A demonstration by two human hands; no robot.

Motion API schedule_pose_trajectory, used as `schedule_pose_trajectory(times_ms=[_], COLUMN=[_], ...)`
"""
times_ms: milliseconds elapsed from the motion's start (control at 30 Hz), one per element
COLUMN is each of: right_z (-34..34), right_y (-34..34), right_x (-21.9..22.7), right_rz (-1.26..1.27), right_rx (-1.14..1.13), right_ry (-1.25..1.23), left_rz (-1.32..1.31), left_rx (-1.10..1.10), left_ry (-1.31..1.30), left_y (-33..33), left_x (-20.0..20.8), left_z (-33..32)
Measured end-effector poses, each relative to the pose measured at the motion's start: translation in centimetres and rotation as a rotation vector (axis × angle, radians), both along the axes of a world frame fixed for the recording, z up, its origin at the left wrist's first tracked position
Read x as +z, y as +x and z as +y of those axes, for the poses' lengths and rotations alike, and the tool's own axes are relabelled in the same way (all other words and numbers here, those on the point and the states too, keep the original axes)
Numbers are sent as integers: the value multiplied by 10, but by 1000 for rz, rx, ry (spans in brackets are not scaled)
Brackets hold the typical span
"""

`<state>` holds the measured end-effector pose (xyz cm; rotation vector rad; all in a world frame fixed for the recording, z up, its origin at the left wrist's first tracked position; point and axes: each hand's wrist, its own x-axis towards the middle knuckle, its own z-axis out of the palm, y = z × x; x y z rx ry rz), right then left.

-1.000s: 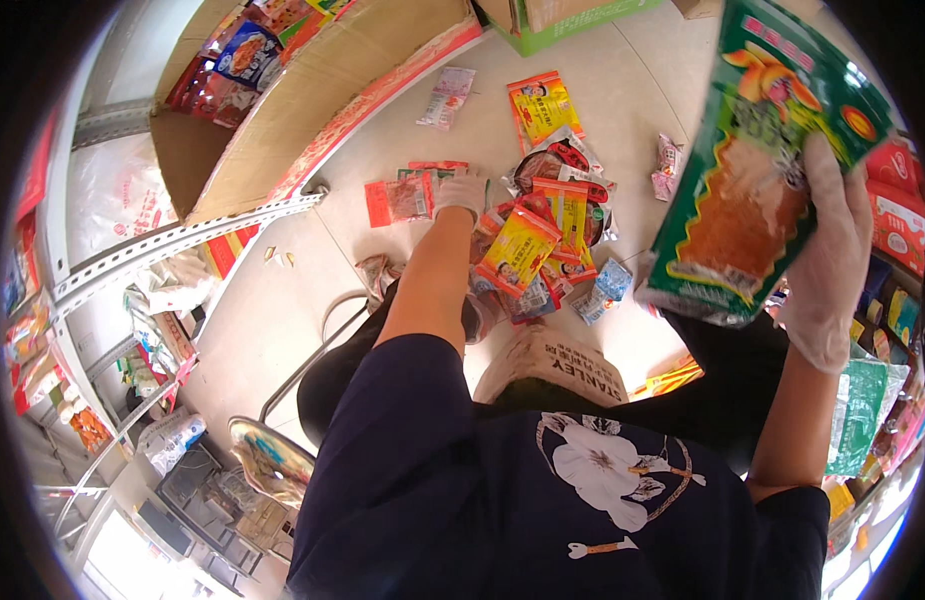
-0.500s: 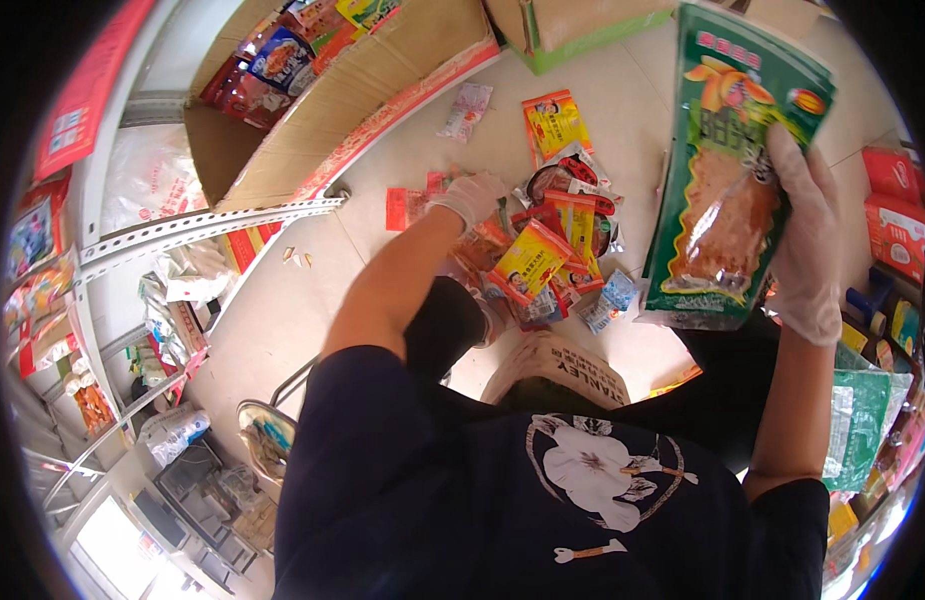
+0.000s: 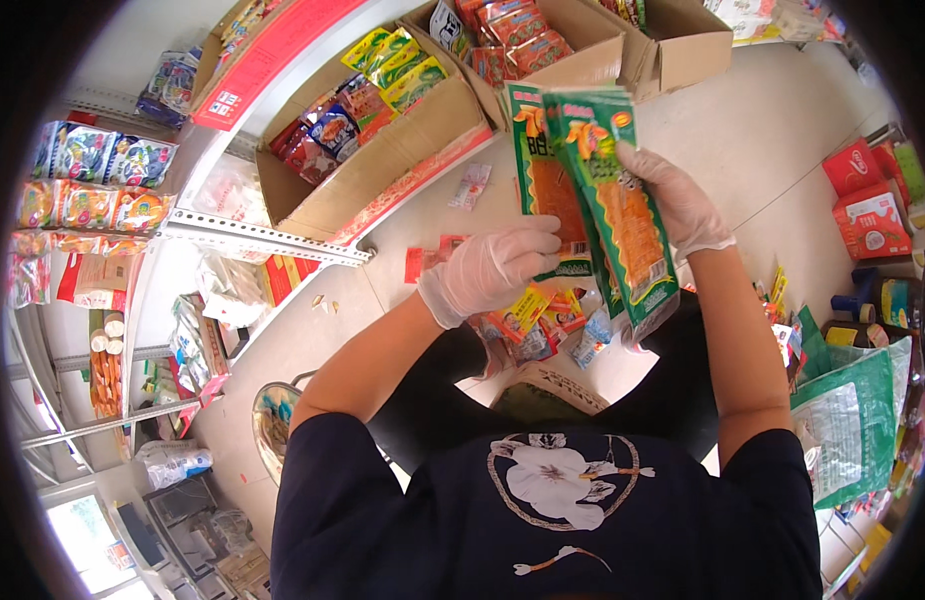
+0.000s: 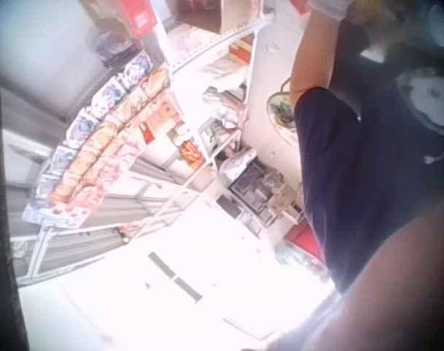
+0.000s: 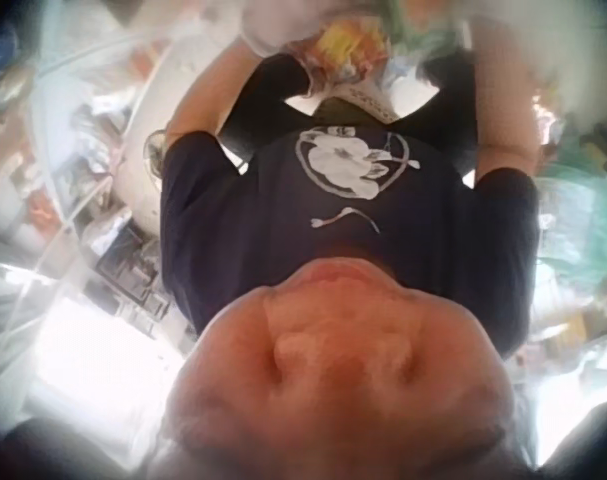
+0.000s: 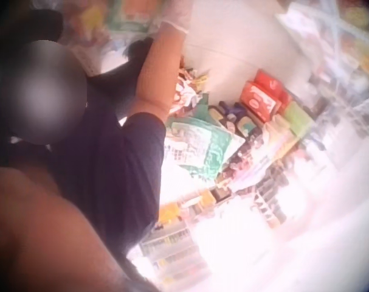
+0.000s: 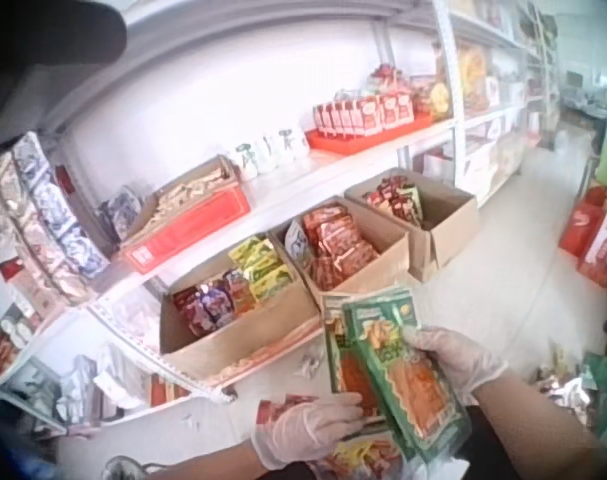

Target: The person sits on the floor and sorts various snack packets from a cardboard box into piles on the floor. They pick up packets, inspect them, and place them into different stacks.

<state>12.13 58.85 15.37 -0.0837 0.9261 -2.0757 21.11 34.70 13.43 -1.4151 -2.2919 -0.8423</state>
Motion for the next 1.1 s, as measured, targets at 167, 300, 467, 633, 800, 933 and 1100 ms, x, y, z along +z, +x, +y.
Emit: schedule_pose_trajectory(times_ms=[167, 300, 467, 633, 800, 933, 1100], right_z=[-7, -14, -35, -54, -72, -90, -85], right_y=[11, 16, 15, 13, 8, 9, 2], right_x=[12, 12, -2, -9, -17, -21, 2], right_rz=[91, 215, 319, 355, 361, 551, 422], right_rx=[-147, -193, -232, -240, -277, -513, -303], right_ry=[90, 214, 386, 423, 474, 590, 348], left_rz=[-72, -631, -1054, -1106, -1118, -1080, -937], left_rx=[218, 393, 351, 423, 519, 552, 521], left_ry=[285, 1207, 1278, 1361, 1427, 1468, 1361], left_y=[9, -14, -22, -30, -37, -40, -40], left_x=[21, 21, 9, -5, -16, -10, -24], left_z=[12, 29, 48, 43, 34, 31, 27])
